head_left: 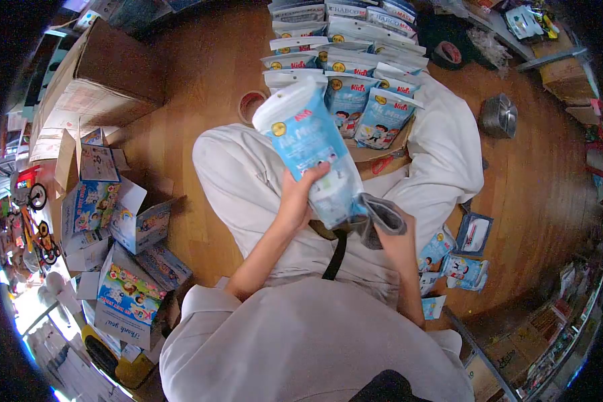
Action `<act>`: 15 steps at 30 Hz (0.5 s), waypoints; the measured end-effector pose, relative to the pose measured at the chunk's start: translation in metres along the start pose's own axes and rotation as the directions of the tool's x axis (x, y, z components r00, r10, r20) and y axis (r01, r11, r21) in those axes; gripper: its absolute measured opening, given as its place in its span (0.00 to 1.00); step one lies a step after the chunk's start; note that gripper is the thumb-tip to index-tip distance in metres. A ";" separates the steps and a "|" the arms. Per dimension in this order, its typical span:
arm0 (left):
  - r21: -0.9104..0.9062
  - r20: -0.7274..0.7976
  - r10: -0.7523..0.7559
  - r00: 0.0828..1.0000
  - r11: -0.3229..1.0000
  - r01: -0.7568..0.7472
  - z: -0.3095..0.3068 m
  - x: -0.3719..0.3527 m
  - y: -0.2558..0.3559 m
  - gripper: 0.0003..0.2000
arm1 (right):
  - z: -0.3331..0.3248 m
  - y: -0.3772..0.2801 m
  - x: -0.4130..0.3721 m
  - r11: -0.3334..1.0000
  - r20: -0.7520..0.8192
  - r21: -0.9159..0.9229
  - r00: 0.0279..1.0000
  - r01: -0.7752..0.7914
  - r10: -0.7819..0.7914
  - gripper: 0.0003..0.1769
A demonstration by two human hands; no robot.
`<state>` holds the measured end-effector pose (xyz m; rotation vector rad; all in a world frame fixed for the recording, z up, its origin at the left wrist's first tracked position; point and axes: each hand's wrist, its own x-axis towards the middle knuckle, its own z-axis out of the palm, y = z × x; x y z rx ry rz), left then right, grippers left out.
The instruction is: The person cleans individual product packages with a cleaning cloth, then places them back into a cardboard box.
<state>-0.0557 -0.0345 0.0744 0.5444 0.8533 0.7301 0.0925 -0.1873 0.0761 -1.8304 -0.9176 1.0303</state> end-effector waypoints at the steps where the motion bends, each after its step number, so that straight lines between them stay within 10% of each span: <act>1: 0.006 0.007 0.001 1.000 1.000 -0.001 0.000 0.002 0.002 0.17 | -0.005 -0.007 -0.007 0.999 -0.104 0.003 0.993 0.048 -0.048 0.19; 3: 0.021 0.016 0.001 1.000 1.000 -0.001 0.002 0.000 0.008 0.19 | -0.012 -0.020 -0.021 0.990 -0.303 0.000 0.943 0.142 -0.135 0.20; 7: -0.353 0.046 -0.089 0.995 0.930 0.100 0.025 -0.005 0.003 0.27 | 0.011 -0.041 -0.024 0.842 -0.131 -0.262 0.847 0.472 -0.515 0.29; 9: -0.410 0.094 -0.103 0.990 0.902 0.133 0.036 -0.010 -0.007 0.32 | 0.050 0.017 -0.002 0.522 -0.065 -0.765 0.761 0.377 -0.645 0.32; 12: -0.220 0.103 -0.144 0.984 0.962 0.163 0.041 -0.021 -0.018 0.34 | 0.064 -0.031 0.008 0.885 -0.333 -0.306 0.831 0.352 -0.445 0.36; 15: -0.103 0.062 -0.181 0.981 0.977 0.187 0.029 -0.034 -0.030 0.33 | 0.042 -0.036 0.042 0.845 -0.168 -0.359 0.864 0.396 -0.475 0.44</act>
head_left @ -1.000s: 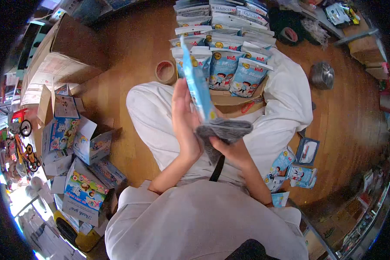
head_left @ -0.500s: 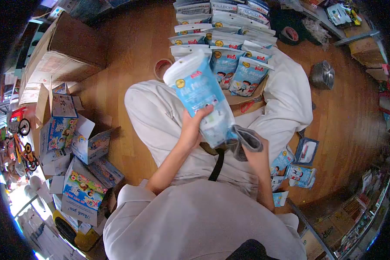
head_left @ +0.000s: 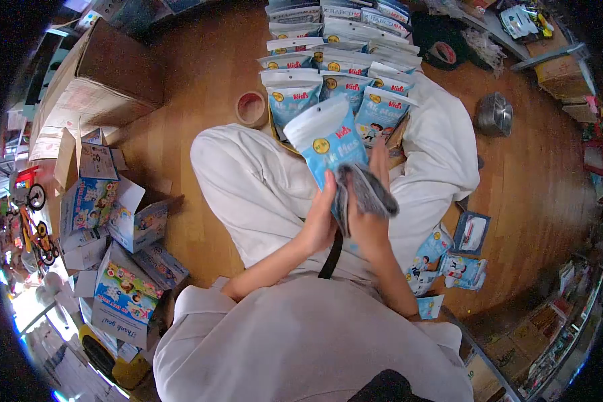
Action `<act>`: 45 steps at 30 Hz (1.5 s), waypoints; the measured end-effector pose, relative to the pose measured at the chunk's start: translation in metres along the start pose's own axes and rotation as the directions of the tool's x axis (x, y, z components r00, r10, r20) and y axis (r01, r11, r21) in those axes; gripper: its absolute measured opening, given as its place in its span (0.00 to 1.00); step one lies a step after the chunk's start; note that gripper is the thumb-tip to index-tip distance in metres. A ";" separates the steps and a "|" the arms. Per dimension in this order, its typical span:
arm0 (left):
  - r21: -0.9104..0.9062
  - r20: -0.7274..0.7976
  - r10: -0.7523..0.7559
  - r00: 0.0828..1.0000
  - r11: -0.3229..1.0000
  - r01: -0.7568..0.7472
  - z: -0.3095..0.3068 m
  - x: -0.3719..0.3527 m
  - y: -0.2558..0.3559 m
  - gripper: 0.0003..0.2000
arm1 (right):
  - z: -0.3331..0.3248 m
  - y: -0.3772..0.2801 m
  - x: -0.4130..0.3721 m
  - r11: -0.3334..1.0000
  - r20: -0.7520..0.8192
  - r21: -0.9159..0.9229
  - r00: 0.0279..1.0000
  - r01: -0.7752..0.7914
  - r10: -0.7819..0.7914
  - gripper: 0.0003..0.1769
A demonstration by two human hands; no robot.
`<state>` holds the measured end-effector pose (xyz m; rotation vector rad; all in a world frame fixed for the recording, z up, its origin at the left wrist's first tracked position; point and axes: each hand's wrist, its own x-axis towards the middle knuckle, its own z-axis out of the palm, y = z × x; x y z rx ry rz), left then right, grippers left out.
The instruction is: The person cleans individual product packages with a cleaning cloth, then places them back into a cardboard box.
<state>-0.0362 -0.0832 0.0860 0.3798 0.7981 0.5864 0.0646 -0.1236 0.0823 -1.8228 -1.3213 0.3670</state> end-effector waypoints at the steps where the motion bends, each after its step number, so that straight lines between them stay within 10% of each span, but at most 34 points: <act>1: 0.004 0.001 0.043 0.999 0.999 -0.043 -0.002 -0.001 -0.004 0.34 | -0.003 -0.002 0.008 0.996 0.064 -0.072 0.997 0.055 -0.050 0.48; 11: -0.243 0.070 0.001 0.998 0.970 0.016 -0.017 0.024 0.026 0.33 | 0.013 -0.015 -0.055 0.972 -0.040 -0.189 0.988 0.137 -0.147 0.35; 14: 0.066 0.034 -0.116 0.993 0.991 0.113 -0.010 0.004 -0.002 0.34 | 0.006 -0.002 -0.021 0.975 -0.023 -0.161 0.988 0.150 -0.156 0.39; 19: 0.057 0.030 -0.040 0.999 0.998 0.038 -0.018 -0.015 -0.028 0.27 | -0.013 -0.026 0.036 0.984 -0.004 0.012 0.985 0.175 -0.175 0.42; 28: -0.027 0.238 -0.150 0.960 0.987 0.161 -0.022 -0.004 -0.001 0.42 | 0.033 -0.018 -0.073 0.991 -0.060 0.045 0.990 -0.126 0.129 0.46; 30: 0.350 0.267 0.019 0.963 0.929 -0.116 -0.017 -0.008 -0.010 0.37 | 0.026 -0.020 -0.049 0.967 -0.163 0.190 0.966 -0.171 0.203 0.44; 32: 0.587 0.482 0.285 0.829 0.597 -0.546 -0.015 -0.005 -0.006 0.33 | 0.015 -0.013 -0.013 0.941 -0.217 0.313 0.955 -0.128 0.203 0.42; 34: 0.565 0.454 0.288 0.843 0.638 -0.523 -0.019 -0.010 -0.009 0.29 | 0.007 -0.014 0.018 0.935 -0.206 0.343 0.964 -0.087 0.165 0.36; 37: 0.629 0.438 0.362 0.823 0.531 -0.569 -0.045 -0.022 -0.036 0.30 | 0.007 -0.009 0.020 0.953 -0.091 -0.177 0.960 0.245 -0.264 0.33; 40: 0.647 0.540 0.347 0.767 0.411 -0.642 -0.053 -0.022 -0.037 0.32 | -0.003 -0.035 0.009 0.955 0.101 0.292 0.995 -0.053 0.024 0.37; 45: 0.650 0.662 0.250 0.707 0.278 -0.707 -0.048 -0.003 -0.017 0.28 | -0.026 -0.031 -0.029 0.878 0.115 0.413 0.970 -0.244 0.215 0.46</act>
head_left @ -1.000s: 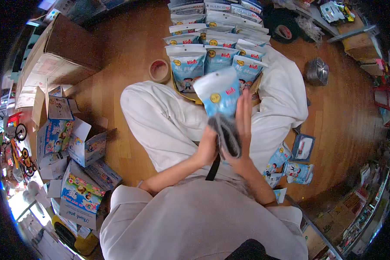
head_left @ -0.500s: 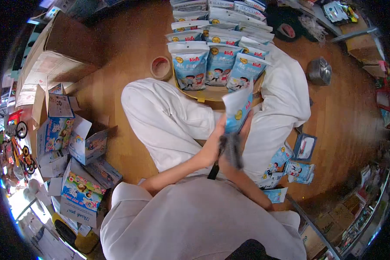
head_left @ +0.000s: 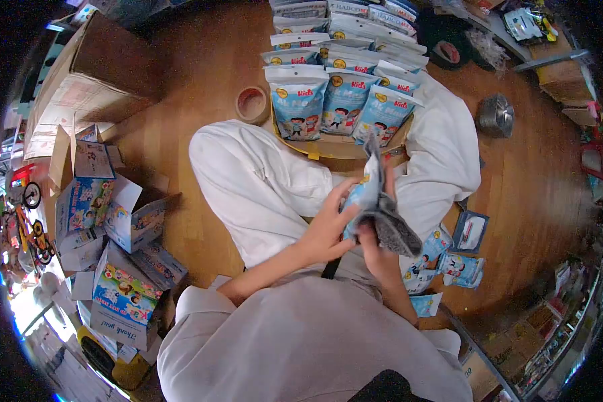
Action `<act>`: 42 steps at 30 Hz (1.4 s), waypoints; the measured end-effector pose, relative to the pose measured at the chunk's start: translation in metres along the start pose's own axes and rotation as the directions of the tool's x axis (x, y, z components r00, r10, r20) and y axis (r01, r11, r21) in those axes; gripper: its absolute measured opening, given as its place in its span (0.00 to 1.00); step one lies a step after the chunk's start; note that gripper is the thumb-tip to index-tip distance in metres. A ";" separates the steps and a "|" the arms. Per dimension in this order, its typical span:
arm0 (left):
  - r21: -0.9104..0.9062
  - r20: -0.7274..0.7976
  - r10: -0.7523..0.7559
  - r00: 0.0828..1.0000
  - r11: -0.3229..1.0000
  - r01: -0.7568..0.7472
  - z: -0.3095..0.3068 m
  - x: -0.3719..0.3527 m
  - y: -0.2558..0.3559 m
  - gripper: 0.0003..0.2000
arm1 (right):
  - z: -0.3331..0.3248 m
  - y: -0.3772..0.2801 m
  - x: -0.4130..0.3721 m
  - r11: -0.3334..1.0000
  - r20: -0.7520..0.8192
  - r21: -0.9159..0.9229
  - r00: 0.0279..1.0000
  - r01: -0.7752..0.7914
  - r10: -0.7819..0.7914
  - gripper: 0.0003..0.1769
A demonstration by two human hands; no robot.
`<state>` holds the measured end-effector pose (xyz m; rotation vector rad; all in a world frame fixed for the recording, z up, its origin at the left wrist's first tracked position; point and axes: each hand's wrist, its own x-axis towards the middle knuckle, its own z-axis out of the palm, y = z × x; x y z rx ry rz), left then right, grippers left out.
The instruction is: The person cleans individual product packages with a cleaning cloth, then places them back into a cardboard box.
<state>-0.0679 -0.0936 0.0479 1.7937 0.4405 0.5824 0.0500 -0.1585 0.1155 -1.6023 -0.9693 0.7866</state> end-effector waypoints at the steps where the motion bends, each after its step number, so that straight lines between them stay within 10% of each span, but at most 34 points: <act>1: -0.009 0.026 0.033 0.999 0.999 -0.033 -0.003 0.008 0.002 0.27 | -0.003 0.000 -0.001 0.998 -0.027 0.031 0.998 -0.055 0.056 0.48; 8: 0.440 0.028 -0.003 1.000 0.898 -0.010 -0.009 0.007 0.024 0.31 | -0.005 0.002 0.039 0.996 -0.325 -0.031 0.942 0.084 -0.089 0.30; 20: 0.523 -0.077 0.030 0.997 0.852 0.015 -0.019 0.023 0.036 0.34 | -0.077 -0.002 0.040 0.974 -0.708 0.213 0.699 0.075 0.101 0.28; 26: 0.540 -0.159 0.128 0.979 0.842 -0.022 -0.020 0.051 0.040 0.35 | -0.105 -0.026 0.042 0.993 -0.001 -0.115 1.000 -0.020 0.020 0.27; 29: 0.545 -0.165 0.196 0.967 0.835 -0.077 -0.020 0.065 0.043 0.37 | -0.082 -0.024 0.054 0.940 -0.088 -0.249 0.972 -0.232 0.217 0.25; 33: 0.450 -0.294 0.290 0.911 0.883 -0.136 -0.046 0.074 0.040 0.36 | -0.087 -0.013 0.081 0.980 -0.315 -0.201 0.948 -0.013 -0.051 0.18; 38: 0.321 -0.607 0.114 0.787 0.941 0.111 -0.098 0.053 0.013 0.20 | -0.084 -0.036 0.115 0.887 -0.090 -0.313 0.919 0.340 -0.384 0.18; 42: 0.336 -0.606 0.020 0.795 0.913 0.233 -0.110 0.027 -0.005 0.14 | -0.070 -0.001 0.134 0.923 -0.019 -0.263 0.955 0.279 -0.295 0.19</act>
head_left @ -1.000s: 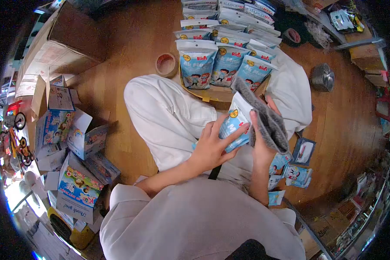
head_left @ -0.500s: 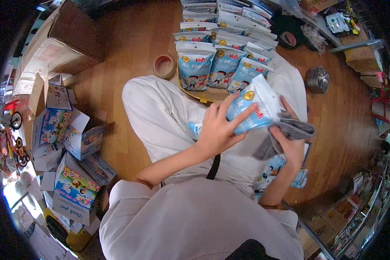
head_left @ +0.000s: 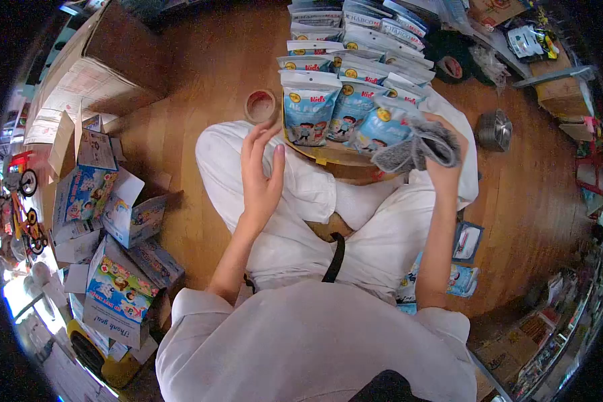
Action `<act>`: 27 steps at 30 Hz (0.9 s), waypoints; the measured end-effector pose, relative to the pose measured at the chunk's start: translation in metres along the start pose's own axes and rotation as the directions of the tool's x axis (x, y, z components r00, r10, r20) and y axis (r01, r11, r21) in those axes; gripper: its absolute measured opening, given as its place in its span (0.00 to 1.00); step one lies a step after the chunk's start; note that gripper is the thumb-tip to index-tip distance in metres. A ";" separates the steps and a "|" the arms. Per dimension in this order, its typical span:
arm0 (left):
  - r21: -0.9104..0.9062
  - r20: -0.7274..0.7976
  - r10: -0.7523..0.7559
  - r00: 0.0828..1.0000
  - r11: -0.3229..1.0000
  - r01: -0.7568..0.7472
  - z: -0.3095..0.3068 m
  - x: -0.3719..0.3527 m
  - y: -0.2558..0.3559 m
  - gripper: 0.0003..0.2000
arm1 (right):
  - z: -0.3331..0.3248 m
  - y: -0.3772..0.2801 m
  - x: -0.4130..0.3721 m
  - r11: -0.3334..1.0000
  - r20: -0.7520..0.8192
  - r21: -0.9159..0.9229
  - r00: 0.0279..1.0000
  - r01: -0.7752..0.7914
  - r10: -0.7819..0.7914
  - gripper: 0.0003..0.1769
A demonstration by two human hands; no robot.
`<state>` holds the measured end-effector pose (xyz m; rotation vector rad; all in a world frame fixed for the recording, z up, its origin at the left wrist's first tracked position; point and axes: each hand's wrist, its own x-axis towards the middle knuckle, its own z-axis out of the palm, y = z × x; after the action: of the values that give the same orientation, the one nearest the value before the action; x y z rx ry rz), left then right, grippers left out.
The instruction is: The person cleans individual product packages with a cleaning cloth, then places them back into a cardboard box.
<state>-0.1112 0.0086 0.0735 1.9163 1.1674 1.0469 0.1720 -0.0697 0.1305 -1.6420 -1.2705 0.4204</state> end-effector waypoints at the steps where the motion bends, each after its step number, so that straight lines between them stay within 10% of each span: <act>1: -0.013 0.030 -0.013 0.999 1.000 0.013 0.000 -0.004 -0.002 0.14 | 0.011 0.009 0.000 0.999 0.010 0.033 1.000 -0.002 0.001 0.19; 13: -0.006 0.270 0.168 0.948 0.985 -0.173 0.023 0.005 -0.010 0.13 | 0.078 0.081 -0.002 0.991 0.085 0.133 0.996 0.010 -0.022 0.18; 27: 0.076 0.265 0.360 0.894 0.917 -0.392 0.044 0.066 0.003 0.15 | 0.100 0.109 0.002 0.981 -0.269 0.068 0.944 -0.182 0.194 0.20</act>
<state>-0.0530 0.0621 0.0753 2.3627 0.7530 0.9065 0.1574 -0.0167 -0.0071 -1.7252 -0.8974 0.3184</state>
